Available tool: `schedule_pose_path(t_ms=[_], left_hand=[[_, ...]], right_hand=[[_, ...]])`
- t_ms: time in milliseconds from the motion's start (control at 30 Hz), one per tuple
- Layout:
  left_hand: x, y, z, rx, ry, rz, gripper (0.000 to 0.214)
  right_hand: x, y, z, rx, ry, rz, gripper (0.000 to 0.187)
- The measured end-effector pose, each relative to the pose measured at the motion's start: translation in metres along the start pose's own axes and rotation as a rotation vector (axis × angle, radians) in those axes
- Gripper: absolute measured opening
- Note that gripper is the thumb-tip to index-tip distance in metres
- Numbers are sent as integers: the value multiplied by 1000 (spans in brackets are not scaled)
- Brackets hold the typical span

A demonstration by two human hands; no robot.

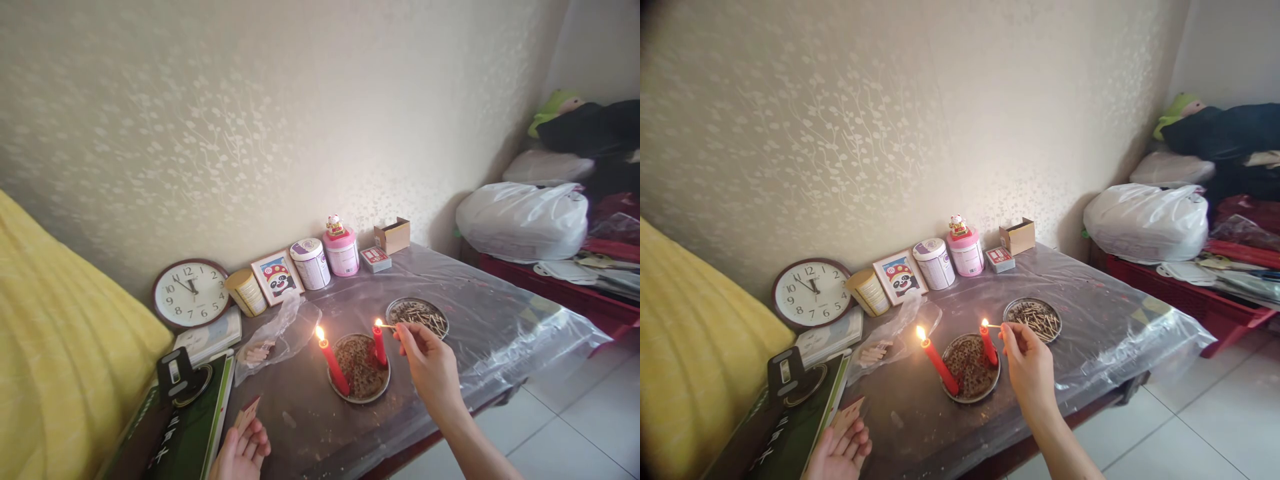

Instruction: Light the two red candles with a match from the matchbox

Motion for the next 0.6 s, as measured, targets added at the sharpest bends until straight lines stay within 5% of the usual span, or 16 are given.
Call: schedule_pose_path(t_ms=[600], left_hand=[[-4, -3, 3, 3, -50, -36, 31]], right_hand=[[-5, -1, -3, -33, 4, 11, 35]])
Point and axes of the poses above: each hand's wrist, its own z-axis towards the middle knuckle, its own y-axis out of the palm, x = y × z, the point moved 7 cm from there along z, towards the middle knuckle, and after that the axes turned 15 degrees about x, right-handed, at the moved point
